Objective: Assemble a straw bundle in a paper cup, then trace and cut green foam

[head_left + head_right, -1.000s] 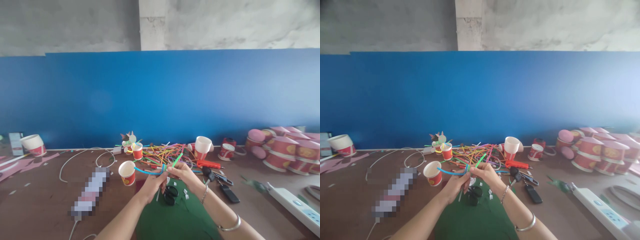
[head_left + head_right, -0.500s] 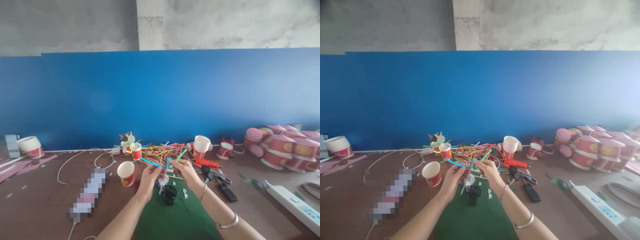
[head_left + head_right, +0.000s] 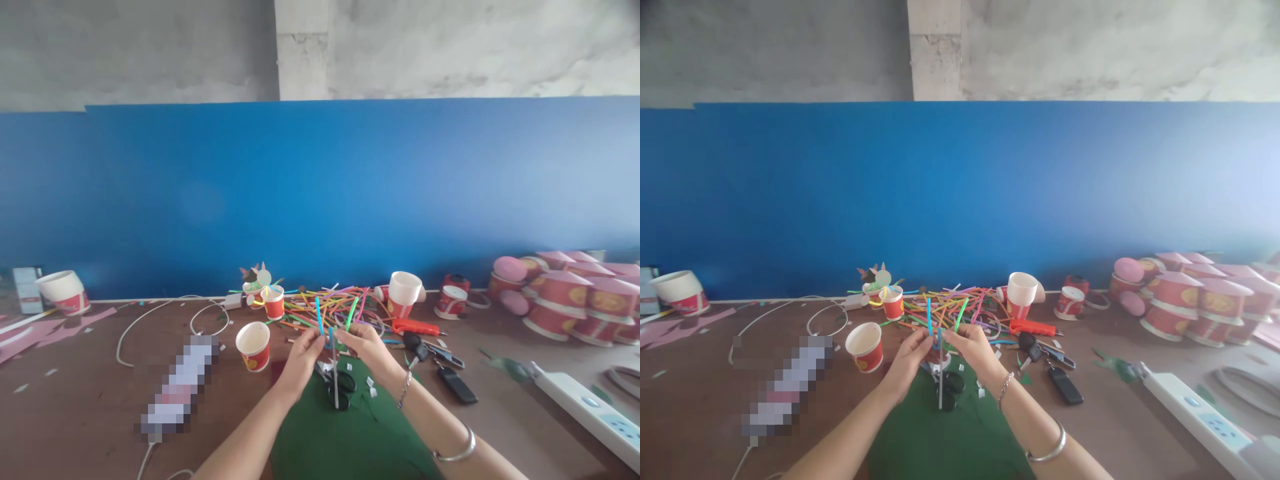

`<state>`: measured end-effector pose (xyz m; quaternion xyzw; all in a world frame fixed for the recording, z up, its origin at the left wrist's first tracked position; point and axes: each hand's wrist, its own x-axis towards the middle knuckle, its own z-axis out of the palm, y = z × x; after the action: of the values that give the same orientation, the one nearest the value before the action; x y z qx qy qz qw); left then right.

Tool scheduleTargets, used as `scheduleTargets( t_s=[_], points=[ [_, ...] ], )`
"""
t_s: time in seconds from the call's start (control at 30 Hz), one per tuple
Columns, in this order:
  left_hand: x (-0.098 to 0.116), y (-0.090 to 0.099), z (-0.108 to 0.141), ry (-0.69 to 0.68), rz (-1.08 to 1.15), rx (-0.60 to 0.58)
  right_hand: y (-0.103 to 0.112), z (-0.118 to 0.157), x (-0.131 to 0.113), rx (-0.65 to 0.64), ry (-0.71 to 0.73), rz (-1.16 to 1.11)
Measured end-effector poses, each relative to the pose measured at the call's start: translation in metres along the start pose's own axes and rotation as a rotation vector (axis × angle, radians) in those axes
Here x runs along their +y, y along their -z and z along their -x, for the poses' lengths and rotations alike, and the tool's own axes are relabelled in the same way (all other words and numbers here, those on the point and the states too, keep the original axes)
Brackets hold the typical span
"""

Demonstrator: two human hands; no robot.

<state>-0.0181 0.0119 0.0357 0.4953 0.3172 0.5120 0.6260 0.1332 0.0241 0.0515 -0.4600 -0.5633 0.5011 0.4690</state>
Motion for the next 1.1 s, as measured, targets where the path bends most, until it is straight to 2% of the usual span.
scheduleTargets(
  t_s=[0.17,0.4,0.63,0.73,0.87,1.1],
  points=[
    [-0.002,-0.001,-0.003,-0.010,-0.136,0.094,-0.002,-0.001,0.005,-0.014,0.015,0.012],
    [-0.002,-0.002,-0.001,0.033,-0.102,0.143,-0.005,-0.001,0.012,0.085,0.051,0.067],
    [-0.005,-0.002,-0.002,0.015,-0.120,0.139,-0.006,-0.004,0.017,0.078,0.087,0.083],
    [-0.006,-0.003,-0.001,-0.008,-0.156,0.154,-0.005,-0.003,0.015,0.034,0.127,0.119],
    [-0.007,-0.004,0.000,-0.030,-0.185,0.104,-0.005,0.000,0.007,-0.022,0.192,0.181],
    [-0.006,-0.007,0.002,0.058,-0.107,0.052,-0.006,0.002,0.007,-0.041,0.144,0.065]
  ],
)
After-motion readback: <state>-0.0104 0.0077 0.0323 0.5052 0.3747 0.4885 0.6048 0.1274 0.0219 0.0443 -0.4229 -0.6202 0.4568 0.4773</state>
